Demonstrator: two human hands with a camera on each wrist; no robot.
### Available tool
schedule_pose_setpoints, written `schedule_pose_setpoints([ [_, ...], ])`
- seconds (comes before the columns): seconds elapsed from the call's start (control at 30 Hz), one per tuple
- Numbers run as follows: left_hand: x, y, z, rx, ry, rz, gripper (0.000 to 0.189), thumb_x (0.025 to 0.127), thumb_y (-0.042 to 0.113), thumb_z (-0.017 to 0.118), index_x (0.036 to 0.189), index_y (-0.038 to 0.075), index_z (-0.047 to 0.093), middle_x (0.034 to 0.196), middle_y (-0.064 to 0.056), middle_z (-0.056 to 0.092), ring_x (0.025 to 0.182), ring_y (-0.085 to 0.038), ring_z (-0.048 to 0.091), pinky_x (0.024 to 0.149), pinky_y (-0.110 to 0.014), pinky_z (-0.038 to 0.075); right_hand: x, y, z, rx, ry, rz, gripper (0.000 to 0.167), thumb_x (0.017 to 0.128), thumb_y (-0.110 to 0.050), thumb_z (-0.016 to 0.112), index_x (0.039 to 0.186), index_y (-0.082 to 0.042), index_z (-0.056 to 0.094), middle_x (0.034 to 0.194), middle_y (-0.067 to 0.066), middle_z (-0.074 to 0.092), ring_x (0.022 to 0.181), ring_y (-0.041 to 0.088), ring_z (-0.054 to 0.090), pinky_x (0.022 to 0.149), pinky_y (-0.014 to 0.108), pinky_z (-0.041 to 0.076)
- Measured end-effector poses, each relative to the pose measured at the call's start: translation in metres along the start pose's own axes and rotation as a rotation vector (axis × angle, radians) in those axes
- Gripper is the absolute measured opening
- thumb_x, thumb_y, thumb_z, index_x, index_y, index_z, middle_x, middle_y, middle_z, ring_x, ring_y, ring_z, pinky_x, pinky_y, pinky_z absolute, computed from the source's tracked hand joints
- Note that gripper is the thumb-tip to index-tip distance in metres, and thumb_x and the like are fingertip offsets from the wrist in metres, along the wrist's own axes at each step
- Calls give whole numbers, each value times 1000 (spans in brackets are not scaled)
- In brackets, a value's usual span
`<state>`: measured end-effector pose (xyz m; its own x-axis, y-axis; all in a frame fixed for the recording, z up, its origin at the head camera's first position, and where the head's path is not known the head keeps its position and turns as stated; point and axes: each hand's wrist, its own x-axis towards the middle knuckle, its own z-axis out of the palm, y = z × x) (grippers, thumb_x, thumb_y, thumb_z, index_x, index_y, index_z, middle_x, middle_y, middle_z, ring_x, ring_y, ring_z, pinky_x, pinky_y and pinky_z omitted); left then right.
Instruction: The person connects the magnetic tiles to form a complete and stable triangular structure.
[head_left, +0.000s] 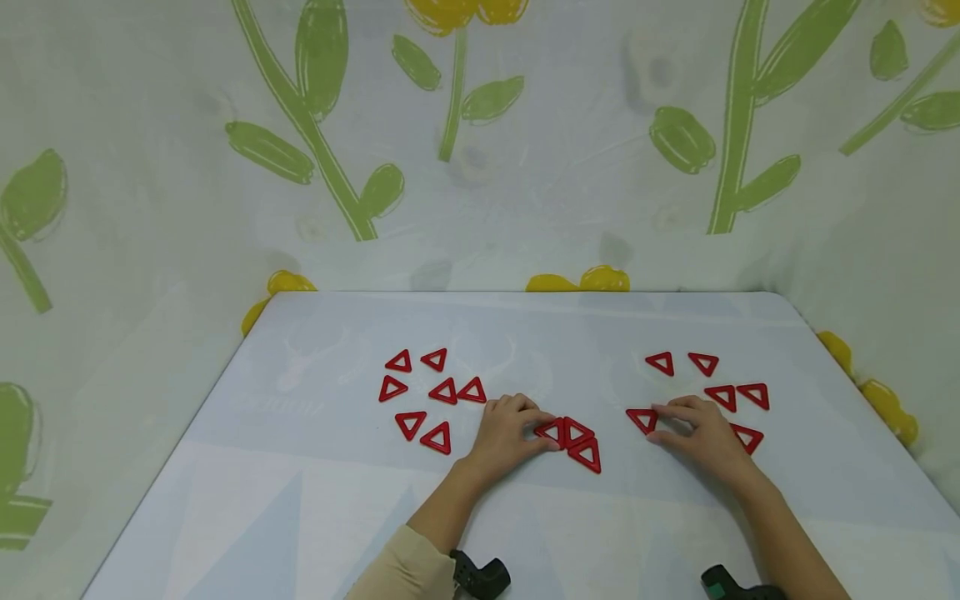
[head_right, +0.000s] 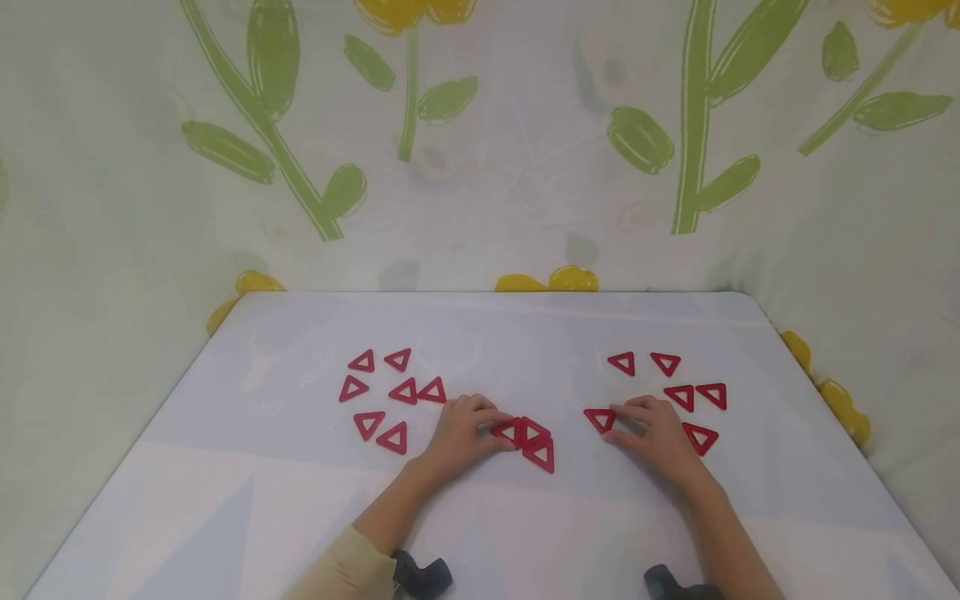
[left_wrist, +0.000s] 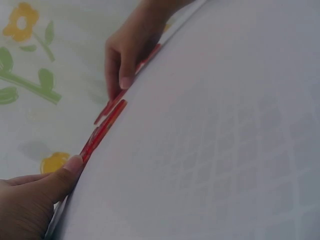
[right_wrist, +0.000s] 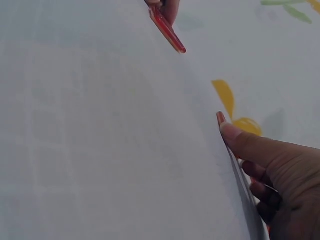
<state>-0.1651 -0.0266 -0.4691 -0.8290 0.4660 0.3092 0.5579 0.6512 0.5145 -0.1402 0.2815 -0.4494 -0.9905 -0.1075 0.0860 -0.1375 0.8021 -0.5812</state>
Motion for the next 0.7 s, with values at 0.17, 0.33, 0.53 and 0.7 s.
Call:
schedule_pose_setpoints([
  [0.17, 0, -1, 1, 4, -6, -6, 36, 77, 39, 75, 108, 22, 72, 98, 5, 57, 91, -11, 51, 83, -31, 34, 3, 0, 6, 14, 10, -34, 47, 77, -23, 78, 118, -3, 66, 108, 14, 59, 102, 28, 48, 73, 32, 47],
  [0.33, 0, -1, 1, 6, -14, -4, 36, 78, 39, 74, 109, 23, 72, 99, 5, 57, 91, -11, 51, 84, -32, 34, 7, -2, 13, 32, 21, -68, 46, 76, -21, 79, 117, -4, 67, 107, 13, 61, 101, 28, 47, 72, 35, 45],
  [0.53, 1, -1, 1, -3, -18, -3, 36, 78, 39, 74, 110, 22, 72, 98, 4, 57, 92, -12, 51, 86, -33, 34, 9, -7, 18, 39, 15, -93, 45, 75, -19, 79, 116, -3, 67, 105, 13, 61, 102, 29, 47, 76, 42, 44],
  [0.7, 1, -1, 1, 4, -23, -6, 36, 78, 39, 74, 110, 23, 72, 99, 4, 57, 93, -12, 51, 86, -34, 35, 11, -11, 23, 61, 13, -121, 45, 74, -17, 79, 116, -3, 67, 103, 12, 61, 102, 29, 47, 78, 45, 38],
])
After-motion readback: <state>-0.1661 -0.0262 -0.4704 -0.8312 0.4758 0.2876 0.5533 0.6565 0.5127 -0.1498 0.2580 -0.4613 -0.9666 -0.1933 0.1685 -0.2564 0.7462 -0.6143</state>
